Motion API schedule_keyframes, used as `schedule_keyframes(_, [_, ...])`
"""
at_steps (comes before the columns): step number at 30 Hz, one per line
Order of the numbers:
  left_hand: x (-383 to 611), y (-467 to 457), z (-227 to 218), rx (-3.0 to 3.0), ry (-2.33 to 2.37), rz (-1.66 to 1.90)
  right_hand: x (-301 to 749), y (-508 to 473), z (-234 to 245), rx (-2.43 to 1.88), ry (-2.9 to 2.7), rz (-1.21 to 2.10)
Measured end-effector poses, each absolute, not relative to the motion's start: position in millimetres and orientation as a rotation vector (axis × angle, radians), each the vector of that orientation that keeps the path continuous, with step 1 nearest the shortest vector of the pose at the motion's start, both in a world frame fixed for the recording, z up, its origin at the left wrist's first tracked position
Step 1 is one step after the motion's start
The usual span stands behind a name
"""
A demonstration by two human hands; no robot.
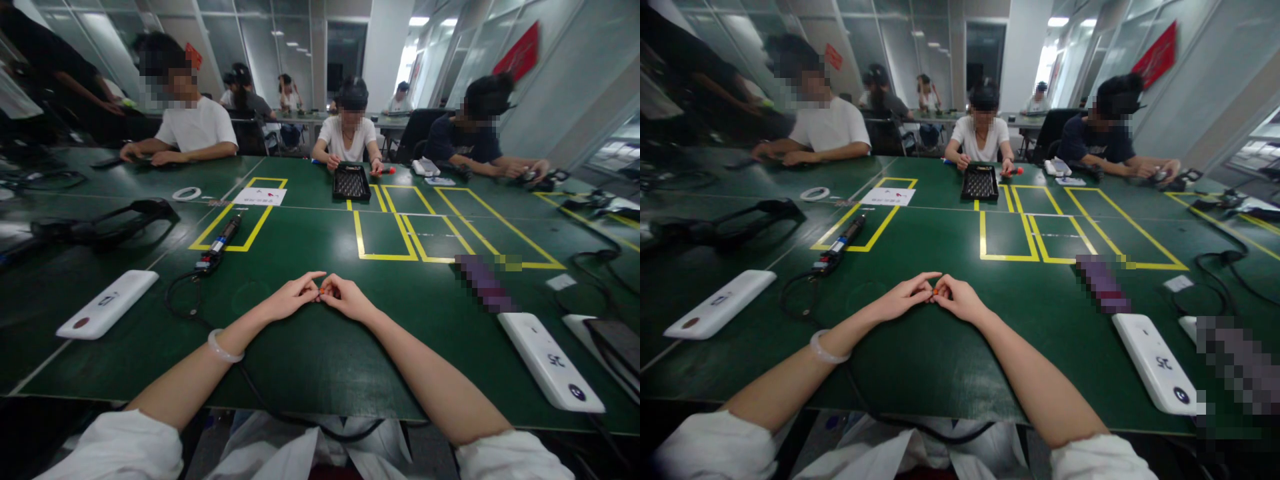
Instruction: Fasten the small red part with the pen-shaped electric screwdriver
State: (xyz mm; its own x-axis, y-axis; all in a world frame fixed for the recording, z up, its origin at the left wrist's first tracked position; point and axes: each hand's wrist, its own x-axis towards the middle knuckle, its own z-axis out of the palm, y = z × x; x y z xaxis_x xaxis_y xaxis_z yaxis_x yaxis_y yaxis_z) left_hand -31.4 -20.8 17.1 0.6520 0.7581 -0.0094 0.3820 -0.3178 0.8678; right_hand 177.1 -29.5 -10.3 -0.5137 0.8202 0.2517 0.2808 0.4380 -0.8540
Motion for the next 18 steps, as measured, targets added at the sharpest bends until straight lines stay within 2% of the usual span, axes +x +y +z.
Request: schedule_keyframes(18, [-28.2,-28.1,24.4,2.218,1.006,0.500,179.9,-27.2,-11.2,-1.013,-1.931,1.018])
